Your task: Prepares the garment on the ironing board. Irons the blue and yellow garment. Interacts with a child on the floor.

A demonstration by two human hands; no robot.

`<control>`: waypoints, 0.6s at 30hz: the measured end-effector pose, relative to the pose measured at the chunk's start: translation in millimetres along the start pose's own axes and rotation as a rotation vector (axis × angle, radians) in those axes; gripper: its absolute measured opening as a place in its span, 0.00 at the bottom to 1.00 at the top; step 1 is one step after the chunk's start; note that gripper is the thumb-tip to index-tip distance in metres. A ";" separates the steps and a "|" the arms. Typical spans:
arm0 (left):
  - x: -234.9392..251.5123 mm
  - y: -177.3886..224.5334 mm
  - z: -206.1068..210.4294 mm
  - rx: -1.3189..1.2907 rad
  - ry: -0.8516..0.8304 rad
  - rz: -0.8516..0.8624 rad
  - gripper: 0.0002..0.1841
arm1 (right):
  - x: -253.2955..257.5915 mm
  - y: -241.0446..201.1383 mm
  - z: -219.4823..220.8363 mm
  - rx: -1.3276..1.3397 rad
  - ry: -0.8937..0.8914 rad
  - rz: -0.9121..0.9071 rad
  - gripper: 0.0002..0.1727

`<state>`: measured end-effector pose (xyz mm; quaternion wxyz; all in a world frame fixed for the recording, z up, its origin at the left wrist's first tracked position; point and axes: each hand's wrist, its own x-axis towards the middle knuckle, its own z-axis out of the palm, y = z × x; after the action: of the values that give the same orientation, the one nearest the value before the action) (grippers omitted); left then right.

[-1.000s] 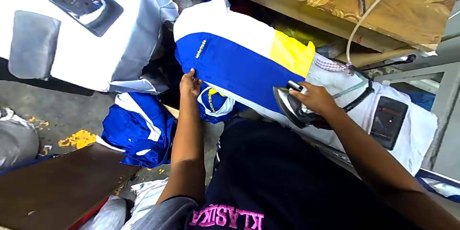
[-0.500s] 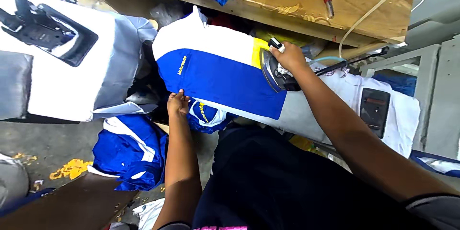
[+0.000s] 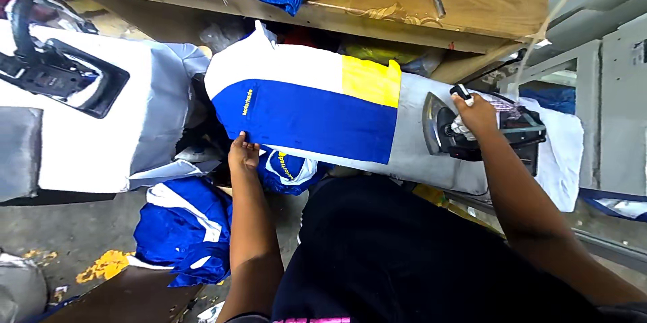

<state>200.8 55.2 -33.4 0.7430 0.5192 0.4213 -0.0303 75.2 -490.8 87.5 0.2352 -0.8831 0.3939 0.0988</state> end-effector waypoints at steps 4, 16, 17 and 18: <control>9.4 14.3 -1.5 -0.046 -0.037 -0.021 0.14 | 4.1 14.3 -6.8 -0.070 0.114 0.022 0.41; 20.1 64.4 7.2 -0.244 -0.127 -0.024 0.05 | -121.8 -50.2 162.6 -0.240 -0.324 -0.675 0.17; 18.4 69.5 8.4 -0.238 -0.144 -0.021 0.05 | -120.1 -57.3 160.1 -0.265 -0.348 -0.652 0.17; 17.7 73.5 9.6 -0.237 -0.156 -0.015 0.04 | -119.5 -65.3 156.3 -0.294 -0.388 -0.630 0.17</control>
<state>253.4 88.2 10.8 0.8292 0.4209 0.3668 -0.0261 45.3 -298.3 16.6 0.1951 -0.9498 0.0337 0.2423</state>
